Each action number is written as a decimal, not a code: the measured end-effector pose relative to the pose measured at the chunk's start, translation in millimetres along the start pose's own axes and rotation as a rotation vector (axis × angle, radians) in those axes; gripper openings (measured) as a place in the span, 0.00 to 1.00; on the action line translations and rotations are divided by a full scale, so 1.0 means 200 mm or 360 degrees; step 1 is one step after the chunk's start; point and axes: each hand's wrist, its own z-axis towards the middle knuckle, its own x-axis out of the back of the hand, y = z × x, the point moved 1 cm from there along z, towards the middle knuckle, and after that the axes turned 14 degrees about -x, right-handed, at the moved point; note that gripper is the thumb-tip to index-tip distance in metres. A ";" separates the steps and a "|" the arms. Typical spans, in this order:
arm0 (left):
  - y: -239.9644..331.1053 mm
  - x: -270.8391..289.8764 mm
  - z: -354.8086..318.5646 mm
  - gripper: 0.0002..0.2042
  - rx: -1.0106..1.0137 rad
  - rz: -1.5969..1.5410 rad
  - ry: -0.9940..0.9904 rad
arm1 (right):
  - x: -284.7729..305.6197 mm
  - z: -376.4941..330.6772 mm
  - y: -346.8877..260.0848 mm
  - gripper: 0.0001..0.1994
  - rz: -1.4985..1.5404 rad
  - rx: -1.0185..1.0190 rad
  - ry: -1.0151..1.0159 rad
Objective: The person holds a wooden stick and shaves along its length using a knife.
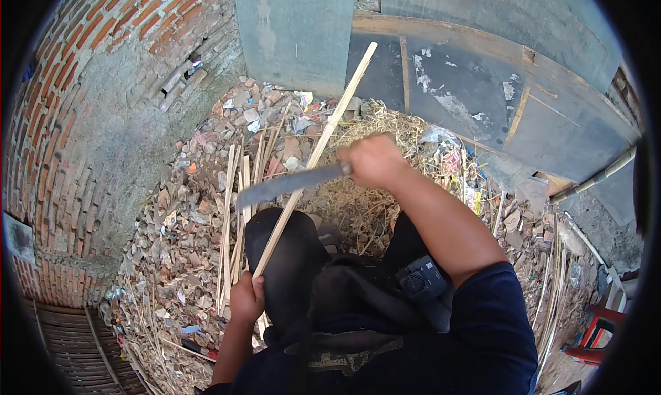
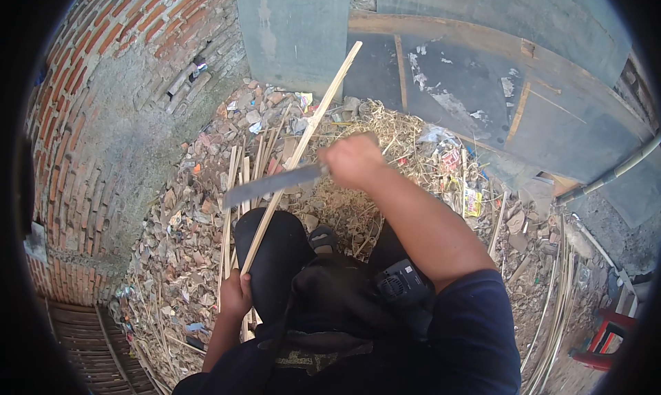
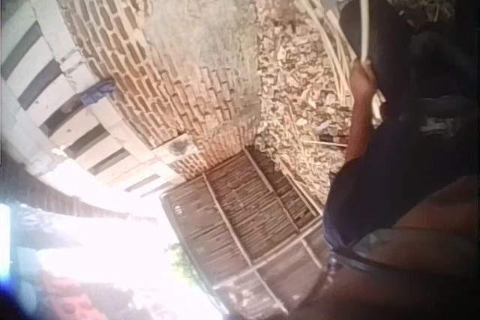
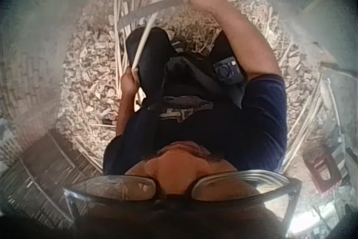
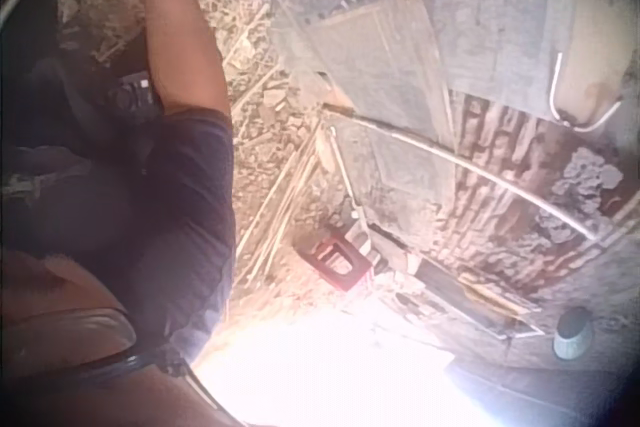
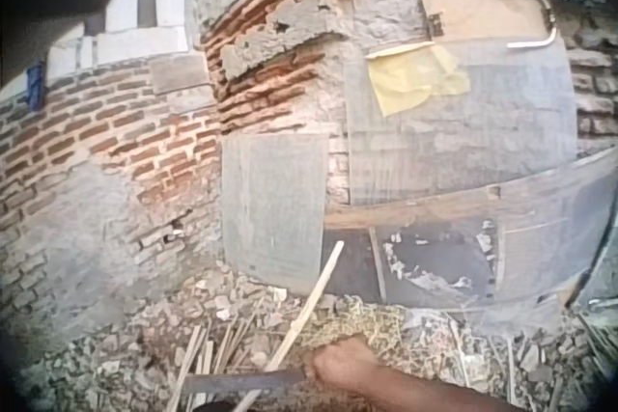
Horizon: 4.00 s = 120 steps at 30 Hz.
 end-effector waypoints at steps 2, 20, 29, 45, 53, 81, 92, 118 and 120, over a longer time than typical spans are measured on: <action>0.04 0.02 0.03 0.19 -0.0023 -0.0085 0.0006 | 0.03 0.09 0.26 0.13 0.0239 -0.0446 0.0331; 0.05 0.02 0.03 0.19 -0.0033 0.0116 -0.0070 | 0.05 -0.07 0.12 0.19 0.0126 -0.0093 -0.0301; 0.08 -0.01 0.08 0.16 -0.0038 0.0292 0.0027 | -0.03 0.09 0.40 0.14 0.0119 -0.0596 -0.0006; 0.09 0.03 0.06 0.15 -0.0041 0.0144 -0.0053 | 0.07 -0.01 0.24 0.13 0.0144 -0.0322 -0.0031; 0.06 0.00 0.04 0.16 -0.0033 0.0181 -0.0016 | 0.02 -0.09 -0.01 0.09 0.0017 0.0315 -0.0088; 0.10 0.07 0.03 0.20 0.0000 0.0132 -0.0064 | 0.01 -0.08 0.01 0.15 0.0001 0.0148 -0.0368; 0.07 0.03 0.02 0.16 -0.0032 0.0100 -0.0047 | -0.11 0.08 0.38 0.20 0.1002 -0.0547 -0.0530; 0.11 0.05 0.10 0.16 -0.0029 0.0127 -0.0180 | -0.19 0.11 0.44 0.15 0.0448 -0.0601 -0.0192; 0.07 0.04 0.07 0.16 -0.0016 0.0118 -0.0108 | -0.15 0.15 0.43 0.16 0.0716 -0.0575 -0.0299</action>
